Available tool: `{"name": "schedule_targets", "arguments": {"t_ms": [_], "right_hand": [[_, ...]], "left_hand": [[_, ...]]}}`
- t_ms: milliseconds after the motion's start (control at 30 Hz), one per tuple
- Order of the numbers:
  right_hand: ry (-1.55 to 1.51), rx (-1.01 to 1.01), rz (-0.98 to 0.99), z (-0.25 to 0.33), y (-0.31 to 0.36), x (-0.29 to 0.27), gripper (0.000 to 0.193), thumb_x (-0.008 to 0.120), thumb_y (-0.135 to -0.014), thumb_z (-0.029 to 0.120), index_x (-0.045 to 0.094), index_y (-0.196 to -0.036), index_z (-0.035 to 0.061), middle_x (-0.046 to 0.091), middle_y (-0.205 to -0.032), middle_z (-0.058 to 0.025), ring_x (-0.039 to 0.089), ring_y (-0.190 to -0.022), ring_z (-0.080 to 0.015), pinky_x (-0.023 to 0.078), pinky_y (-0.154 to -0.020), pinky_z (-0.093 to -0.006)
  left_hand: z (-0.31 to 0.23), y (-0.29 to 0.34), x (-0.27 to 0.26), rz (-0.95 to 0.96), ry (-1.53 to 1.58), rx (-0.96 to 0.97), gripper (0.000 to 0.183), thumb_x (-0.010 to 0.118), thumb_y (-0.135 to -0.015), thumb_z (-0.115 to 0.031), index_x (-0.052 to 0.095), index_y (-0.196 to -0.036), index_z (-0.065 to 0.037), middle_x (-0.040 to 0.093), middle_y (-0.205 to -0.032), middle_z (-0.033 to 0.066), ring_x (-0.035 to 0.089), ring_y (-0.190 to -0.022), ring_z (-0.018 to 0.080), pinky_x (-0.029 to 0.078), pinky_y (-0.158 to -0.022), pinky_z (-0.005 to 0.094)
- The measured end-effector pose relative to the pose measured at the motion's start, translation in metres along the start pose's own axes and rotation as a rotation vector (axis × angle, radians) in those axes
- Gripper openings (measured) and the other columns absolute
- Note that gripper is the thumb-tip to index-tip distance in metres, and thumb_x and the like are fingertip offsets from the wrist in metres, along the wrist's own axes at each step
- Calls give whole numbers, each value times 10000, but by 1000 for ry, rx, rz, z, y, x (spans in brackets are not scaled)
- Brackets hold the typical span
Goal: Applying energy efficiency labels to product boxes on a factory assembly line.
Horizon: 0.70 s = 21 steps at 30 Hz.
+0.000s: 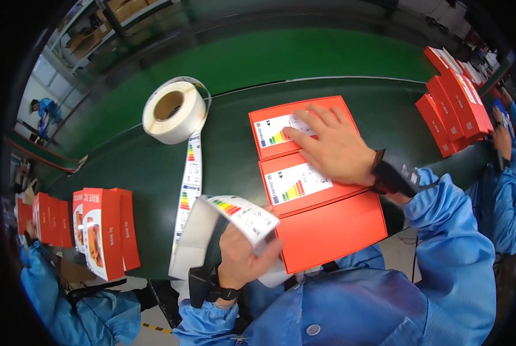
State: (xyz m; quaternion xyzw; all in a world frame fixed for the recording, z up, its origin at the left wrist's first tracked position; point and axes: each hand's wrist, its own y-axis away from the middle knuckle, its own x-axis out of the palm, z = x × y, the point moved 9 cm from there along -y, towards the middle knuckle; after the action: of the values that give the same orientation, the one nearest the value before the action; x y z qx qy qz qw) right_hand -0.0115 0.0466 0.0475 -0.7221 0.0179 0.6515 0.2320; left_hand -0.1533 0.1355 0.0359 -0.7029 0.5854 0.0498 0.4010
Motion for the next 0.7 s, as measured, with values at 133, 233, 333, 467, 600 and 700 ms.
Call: {"name": "schedule_targets", "arguments": {"t_ms": [133,233,333,467,600,700], "right_hand": [[-470,-13,6,23,-13,-18,435,522,-873,225,443,-1269,62,437,-1243,-162,414,-1143,-320,352,-948,-405],[-1208,46,233,62,-32,-18,474,479,-921,289,389,-1312,37,452,-1215,-134,448,-1113,-239,385,-918,-340],[-1518,-15,219,83,-36,-22,400,542,-896,229,479,-1243,40,508,-1137,-88,508,-1016,-170,424,-855,-292],[-1616,29,389,110,-34,-25,274,612,-843,133,600,-1097,28,560,-1081,-71,548,-935,-141,445,-819,-259],[-1410,-260,156,121,-33,-53,288,627,-813,87,594,-1087,8,571,-991,-86,577,-866,-169,482,-716,-282],[-1328,-361,122,129,-26,-60,297,630,-803,82,592,-1087,2,569,-934,-90,583,-843,-191,483,-684,-295]], "left_hand": [[4,1,-8,-5,75,-189,200,559,-803,-8,616,-992,27,648,-877,173,629,-757,313,485,-667,327],[-6,7,-11,21,118,-202,199,524,-832,-9,601,-1009,39,652,-849,167,636,-723,307,487,-654,317],[-24,8,-20,1,242,-257,219,516,-834,-7,584,-1038,39,655,-846,154,645,-744,287,486,-675,317],[-26,40,-33,71,266,-287,346,560,-787,-11,524,-1129,26,587,-1075,155,587,-961,250,442,-818,324],[-33,46,-19,89,1008,-642,754,598,-730,8,203,-1372,-12,339,-1354,133,356,-1246,232,300,-1012,349],[-38,40,-26,-152,1470,-471,662,512,-864,-357,259,-1361,-1,370,-1341,143,344,-1264,278,259,-1052,417]]}}
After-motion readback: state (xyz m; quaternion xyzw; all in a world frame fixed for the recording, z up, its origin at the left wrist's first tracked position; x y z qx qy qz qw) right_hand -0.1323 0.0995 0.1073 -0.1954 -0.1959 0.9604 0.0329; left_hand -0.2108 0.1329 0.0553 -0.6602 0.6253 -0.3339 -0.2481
